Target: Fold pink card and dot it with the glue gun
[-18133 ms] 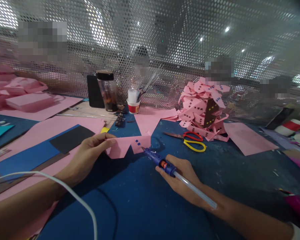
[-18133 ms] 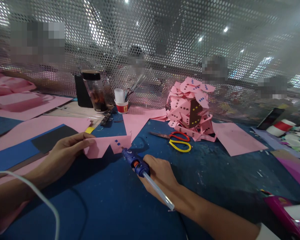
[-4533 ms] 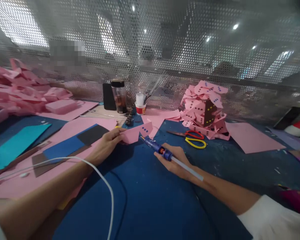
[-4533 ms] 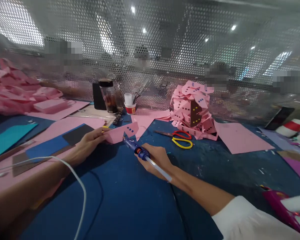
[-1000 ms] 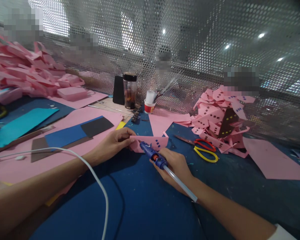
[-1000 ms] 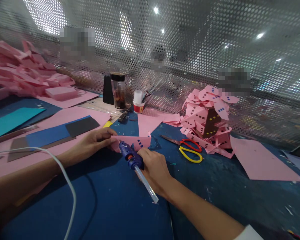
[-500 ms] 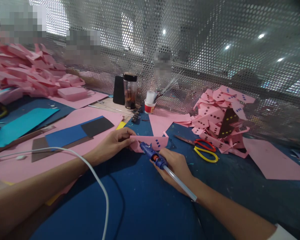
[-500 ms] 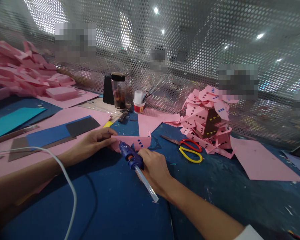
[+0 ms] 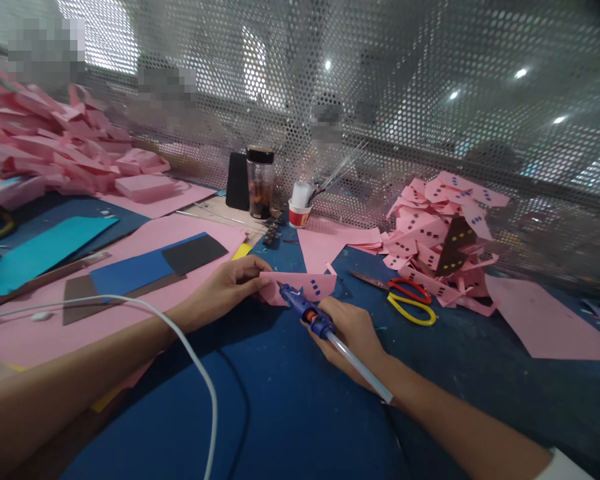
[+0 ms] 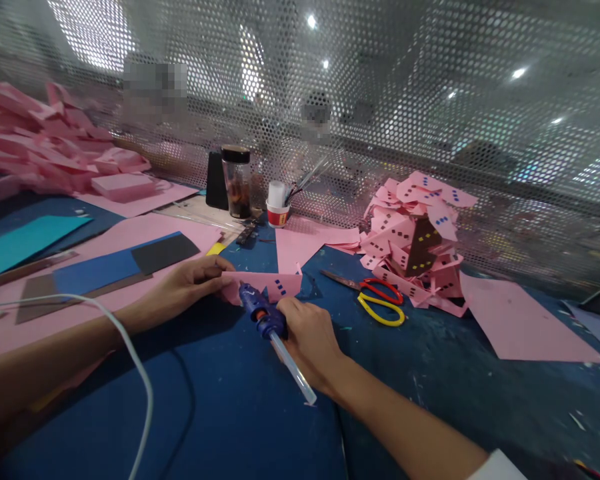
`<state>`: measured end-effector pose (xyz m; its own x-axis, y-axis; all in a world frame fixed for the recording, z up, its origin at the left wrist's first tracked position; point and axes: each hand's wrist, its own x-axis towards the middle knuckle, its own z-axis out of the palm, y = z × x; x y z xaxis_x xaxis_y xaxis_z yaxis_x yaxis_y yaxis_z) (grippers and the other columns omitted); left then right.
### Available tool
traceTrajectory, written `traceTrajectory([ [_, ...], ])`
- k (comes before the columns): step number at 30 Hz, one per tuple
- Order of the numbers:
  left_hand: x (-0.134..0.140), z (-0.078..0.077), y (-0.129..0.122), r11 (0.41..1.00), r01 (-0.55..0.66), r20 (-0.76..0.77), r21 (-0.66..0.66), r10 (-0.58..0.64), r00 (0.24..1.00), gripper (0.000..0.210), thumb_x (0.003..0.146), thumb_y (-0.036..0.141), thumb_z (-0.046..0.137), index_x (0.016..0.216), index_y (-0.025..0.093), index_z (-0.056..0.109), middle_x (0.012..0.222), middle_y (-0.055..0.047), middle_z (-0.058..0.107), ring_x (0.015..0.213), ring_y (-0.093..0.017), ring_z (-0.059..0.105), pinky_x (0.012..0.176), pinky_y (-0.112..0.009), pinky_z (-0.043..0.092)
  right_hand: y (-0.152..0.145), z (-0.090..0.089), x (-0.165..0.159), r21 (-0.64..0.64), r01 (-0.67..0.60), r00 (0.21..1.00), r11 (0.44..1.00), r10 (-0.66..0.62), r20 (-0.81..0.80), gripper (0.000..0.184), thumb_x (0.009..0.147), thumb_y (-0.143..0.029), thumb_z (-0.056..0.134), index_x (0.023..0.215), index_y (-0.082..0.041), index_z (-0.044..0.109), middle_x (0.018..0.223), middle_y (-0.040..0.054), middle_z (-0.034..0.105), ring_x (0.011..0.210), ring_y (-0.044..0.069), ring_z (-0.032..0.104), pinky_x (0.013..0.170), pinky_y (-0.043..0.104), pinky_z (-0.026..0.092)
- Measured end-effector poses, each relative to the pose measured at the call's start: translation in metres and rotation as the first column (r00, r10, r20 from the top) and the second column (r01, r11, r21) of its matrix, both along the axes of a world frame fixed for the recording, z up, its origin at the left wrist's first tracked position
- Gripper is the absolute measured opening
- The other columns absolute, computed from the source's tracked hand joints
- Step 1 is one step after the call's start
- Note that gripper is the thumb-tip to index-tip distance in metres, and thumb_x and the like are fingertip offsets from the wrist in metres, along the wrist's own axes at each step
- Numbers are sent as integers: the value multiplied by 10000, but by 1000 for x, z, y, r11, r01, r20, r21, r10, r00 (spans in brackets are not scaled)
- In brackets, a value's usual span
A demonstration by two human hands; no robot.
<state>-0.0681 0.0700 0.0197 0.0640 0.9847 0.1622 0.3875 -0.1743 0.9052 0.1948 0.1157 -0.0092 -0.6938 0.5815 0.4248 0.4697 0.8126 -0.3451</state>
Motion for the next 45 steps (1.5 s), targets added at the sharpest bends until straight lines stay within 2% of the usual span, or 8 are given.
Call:
traceTrajectory([
  [14,-3,-5,2,1000,2,31,-3,-2,1000,292,930,455,605,962,165,614,839,-32,695,766,-168,651,701,-283,503,-1,2,0,-22,0,1000,1000,0,-2,184,907,-307,586,789,-218,476,740,3,620,625,149,561,596,267,330],
  [20,-2,-4,2,1000,6,37,-10,-6,999,263,932,427,608,962,166,619,826,-23,689,754,-155,638,696,-270,499,1,-1,1,6,-5,1000,1000,5,9,174,907,-317,587,806,-216,488,745,3,623,623,152,562,588,273,307],
  [29,-2,-5,2,999,-33,30,-16,33,999,299,913,469,617,963,174,621,835,-23,690,772,-173,644,697,-282,502,1,-1,1,-12,-4,1000,1000,5,22,162,899,-301,589,813,-213,484,742,-1,611,633,155,562,601,268,299],
  [36,-2,-4,2,1000,-17,30,-13,17,999,288,920,466,606,959,181,620,839,-22,694,771,-179,654,710,-297,503,-1,1,1,-16,3,1000,1000,-3,-1,193,891,-291,596,778,-216,459,717,-7,584,617,153,543,587,267,293],
  [45,-3,-8,2,999,-35,118,-14,37,992,280,917,447,638,982,174,623,806,-12,684,705,-138,631,672,-261,508,-5,12,0,-175,30,993,984,-49,-110,248,888,-298,628,731,-212,457,699,-24,561,582,118,499,575,253,334],
])
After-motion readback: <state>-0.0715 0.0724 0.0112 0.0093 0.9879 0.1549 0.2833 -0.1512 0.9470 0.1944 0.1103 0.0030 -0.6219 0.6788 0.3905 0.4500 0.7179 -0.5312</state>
